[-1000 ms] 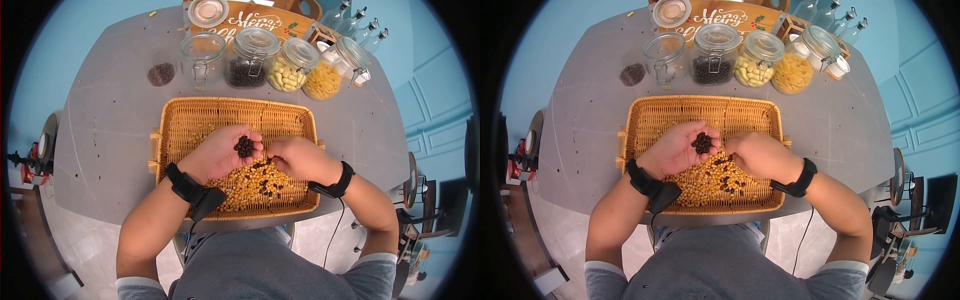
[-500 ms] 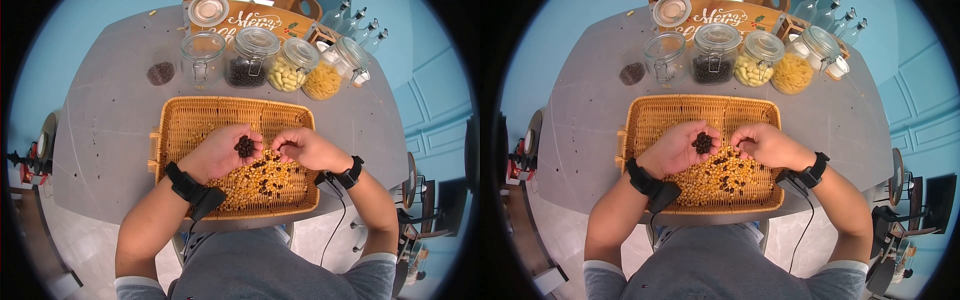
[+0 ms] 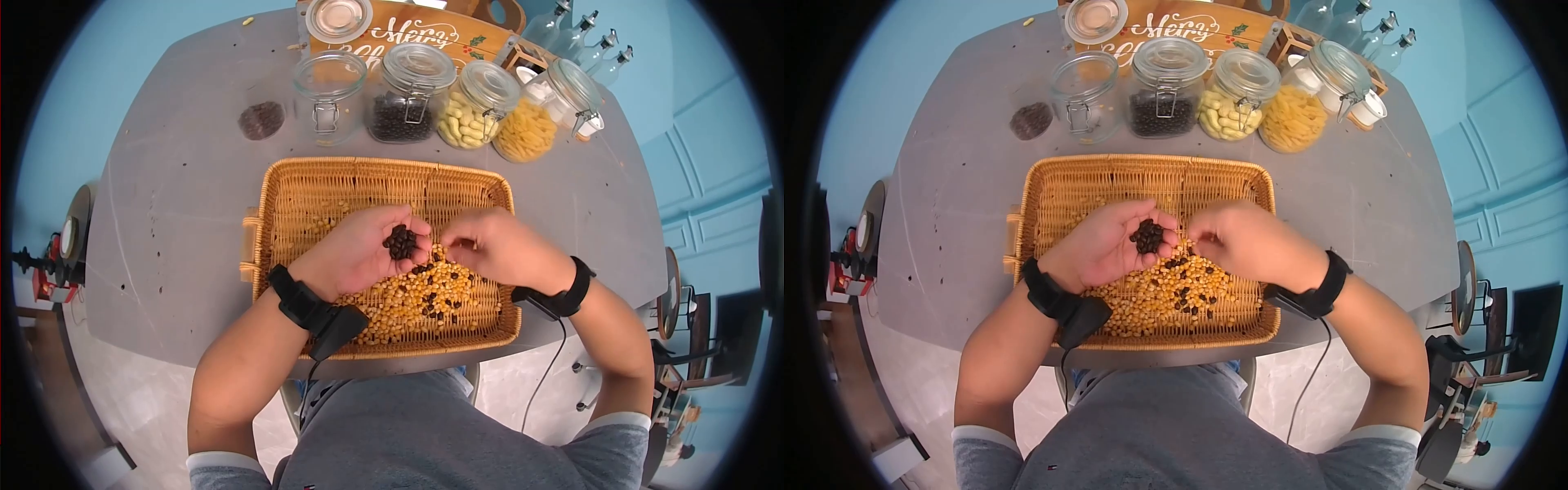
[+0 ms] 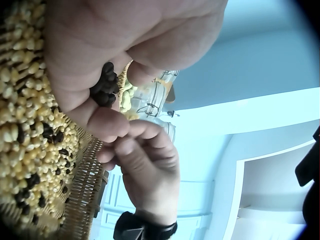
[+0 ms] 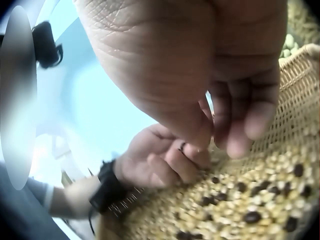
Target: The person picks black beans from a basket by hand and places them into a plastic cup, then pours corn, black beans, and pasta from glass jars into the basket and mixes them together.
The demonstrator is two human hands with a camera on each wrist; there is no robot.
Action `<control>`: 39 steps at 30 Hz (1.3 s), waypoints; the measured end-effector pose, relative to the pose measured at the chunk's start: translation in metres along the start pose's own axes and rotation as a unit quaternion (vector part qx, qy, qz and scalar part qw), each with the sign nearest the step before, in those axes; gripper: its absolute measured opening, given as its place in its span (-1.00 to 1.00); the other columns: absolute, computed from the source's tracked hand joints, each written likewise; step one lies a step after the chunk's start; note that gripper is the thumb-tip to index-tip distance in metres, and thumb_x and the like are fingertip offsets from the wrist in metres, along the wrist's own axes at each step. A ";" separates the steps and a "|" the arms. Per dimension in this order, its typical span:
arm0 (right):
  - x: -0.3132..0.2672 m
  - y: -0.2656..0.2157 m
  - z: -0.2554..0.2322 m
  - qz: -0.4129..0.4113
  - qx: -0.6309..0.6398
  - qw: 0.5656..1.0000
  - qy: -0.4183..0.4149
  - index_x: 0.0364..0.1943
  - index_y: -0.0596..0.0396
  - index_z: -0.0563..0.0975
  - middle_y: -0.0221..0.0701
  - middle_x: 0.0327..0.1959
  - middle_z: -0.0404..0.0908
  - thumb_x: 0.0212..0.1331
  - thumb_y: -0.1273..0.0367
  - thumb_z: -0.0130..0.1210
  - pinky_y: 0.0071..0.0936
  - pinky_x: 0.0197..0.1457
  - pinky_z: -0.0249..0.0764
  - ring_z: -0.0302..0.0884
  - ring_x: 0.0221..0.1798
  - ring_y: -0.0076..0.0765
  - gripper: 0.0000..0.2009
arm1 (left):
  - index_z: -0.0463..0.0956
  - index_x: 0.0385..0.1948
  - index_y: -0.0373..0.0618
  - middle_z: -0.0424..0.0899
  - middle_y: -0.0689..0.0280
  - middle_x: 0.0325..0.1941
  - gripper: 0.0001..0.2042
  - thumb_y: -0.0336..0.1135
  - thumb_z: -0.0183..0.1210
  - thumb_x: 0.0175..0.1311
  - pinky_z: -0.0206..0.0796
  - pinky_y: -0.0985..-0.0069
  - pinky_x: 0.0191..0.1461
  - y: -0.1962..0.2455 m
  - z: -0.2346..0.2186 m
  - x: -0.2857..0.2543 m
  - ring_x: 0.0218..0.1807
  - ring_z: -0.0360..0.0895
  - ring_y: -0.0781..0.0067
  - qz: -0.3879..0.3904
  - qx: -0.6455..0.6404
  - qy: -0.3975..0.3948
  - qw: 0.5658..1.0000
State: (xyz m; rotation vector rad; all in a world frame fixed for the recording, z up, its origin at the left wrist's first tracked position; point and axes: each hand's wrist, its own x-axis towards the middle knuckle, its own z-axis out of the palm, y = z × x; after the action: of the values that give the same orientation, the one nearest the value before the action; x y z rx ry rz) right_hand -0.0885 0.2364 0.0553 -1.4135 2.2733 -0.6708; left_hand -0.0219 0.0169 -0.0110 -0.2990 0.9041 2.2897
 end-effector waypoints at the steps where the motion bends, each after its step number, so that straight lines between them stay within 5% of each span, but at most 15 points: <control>1: -0.004 -0.002 0.003 0.016 -0.045 0.999 -0.001 -0.32 0.14 0.59 -0.21 -0.32 0.57 0.03 0.51 0.23 -0.22 -0.19 0.51 0.57 -0.27 0.00 -0.88 | 0.53 -0.14 -0.22 0.64 0.24 -0.24 -0.61 -0.08 -0.17 0.54 0.47 0.55 -0.13 0.000 0.000 0.000 -0.21 0.59 0.43 0.003 0.008 0.005 1.000; 8: -0.011 0.005 0.026 0.022 -0.138 0.990 -0.013 -0.42 0.14 0.59 -0.20 -0.42 0.54 -0.03 0.52 0.16 -0.14 -0.23 0.52 0.59 -0.29 0.02 -0.94 | 0.53 -0.15 -0.21 0.64 0.25 -0.24 -0.62 -0.08 -0.16 0.54 0.47 0.55 -0.16 -0.001 0.000 0.001 -0.22 0.59 0.44 0.002 0.020 0.016 1.000; 15: -0.008 0.010 0.014 -0.008 -0.073 0.997 0.007 -0.39 0.17 0.57 -0.21 -0.40 0.58 0.01 0.52 0.16 -0.19 -0.22 0.52 0.59 -0.32 0.03 -0.93 | 0.53 -0.15 -0.20 0.64 0.26 -0.23 -0.63 -0.08 -0.16 0.54 0.46 0.55 -0.16 -0.001 -0.002 0.002 -0.23 0.59 0.44 0.001 0.021 0.005 1.000; 18: -0.005 0.000 0.001 0.067 0.033 0.997 0.002 -0.31 0.18 0.58 -0.21 -0.38 0.63 0.09 0.51 0.17 -0.32 -0.21 0.52 0.61 -0.34 -0.08 -0.91 | 0.53 -0.15 -0.19 0.64 0.26 -0.23 -0.62 -0.08 -0.17 0.54 0.45 0.56 -0.16 0.000 0.000 0.002 -0.22 0.59 0.45 -0.005 0.028 0.019 0.999; 20: -0.001 -0.007 0.000 0.110 0.227 0.968 0.005 -0.24 0.19 0.58 -0.40 -0.36 0.64 0.17 0.54 0.22 -0.53 -0.19 0.49 0.58 -0.30 -0.54 -0.89 | 0.53 -0.14 -0.20 0.65 0.26 -0.22 -0.61 -0.09 -0.19 0.54 0.45 0.56 -0.15 -0.001 0.001 0.002 -0.22 0.59 0.45 -0.001 0.011 0.000 1.000; 24: 0.008 -0.021 0.003 0.106 0.376 0.920 0.043 -0.26 0.16 0.60 -0.23 -0.36 0.67 0.16 0.51 0.20 -0.47 -0.19 0.50 0.65 -0.32 -0.29 -0.91 | 0.53 -0.14 -0.20 0.65 0.25 -0.22 -0.61 -0.09 -0.20 0.55 0.44 0.56 -0.16 -0.002 0.003 0.002 -0.21 0.59 0.44 -0.002 0.023 -0.004 1.000; 26: 0.005 -0.016 -0.002 0.109 0.150 0.981 0.058 -0.22 0.19 0.59 -0.40 -0.36 0.64 0.16 0.57 0.20 -0.48 -0.18 0.50 0.60 -0.27 -0.49 -0.88 | 0.53 -0.15 -0.22 0.65 0.23 -0.23 -0.61 -0.10 -0.20 0.55 0.46 0.56 -0.17 -0.002 0.000 0.002 -0.23 0.60 0.43 -0.002 0.013 0.004 1.000; 27: 0.003 -0.010 0.000 0.107 0.150 0.981 0.056 -0.22 0.19 0.59 -0.40 -0.36 0.64 0.16 0.57 0.20 -0.48 -0.18 0.50 0.60 -0.27 -0.49 -0.88 | 0.53 -0.15 -0.22 0.65 0.23 -0.23 -0.61 -0.10 -0.20 0.55 0.46 0.56 -0.17 -0.001 -0.001 0.001 -0.23 0.60 0.43 0.000 0.011 0.005 1.000; 29: 0.000 0.006 0.010 -0.022 -0.056 0.998 0.014 -0.20 0.14 0.60 -0.29 -0.34 0.60 0.10 0.54 0.22 -0.31 -0.17 0.51 0.61 -0.26 -0.16 -0.83 | 0.53 -0.15 -0.22 0.66 0.22 -0.24 -0.61 -0.10 -0.19 0.54 0.47 0.56 -0.20 -0.001 -0.002 0.002 -0.25 0.60 0.43 0.004 0.020 0.009 1.000; 32: -0.002 0.009 0.023 -0.007 -0.039 0.999 0.004 -0.27 0.11 0.62 -0.22 -0.35 0.54 0.02 0.53 0.20 -0.12 -0.19 0.49 0.57 -0.23 0.06 -0.84 | 0.54 -0.15 -0.23 0.66 0.22 -0.24 -0.61 -0.10 -0.18 0.54 0.47 0.56 -0.21 0.000 0.002 0.003 -0.27 0.60 0.43 0.002 0.018 0.026 0.999; 39: 0.001 0.010 0.027 -0.012 -0.073 0.997 -0.011 -0.26 0.09 0.62 -0.22 -0.32 0.54 0.04 0.49 0.21 -0.14 -0.17 0.51 0.58 -0.22 0.03 -0.85 | 0.54 -0.15 -0.23 0.67 0.22 -0.24 -0.62 -0.10 -0.17 0.54 0.47 0.57 -0.21 0.000 0.000 0.002 -0.27 0.60 0.43 -0.002 0.012 0.019 1.000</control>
State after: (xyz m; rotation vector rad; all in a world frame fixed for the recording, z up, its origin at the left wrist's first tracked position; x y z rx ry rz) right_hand -0.0817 0.2344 0.0274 -1.5085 2.3322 -0.5032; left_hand -0.0238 0.0175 -0.0120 -0.3357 0.9473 2.2744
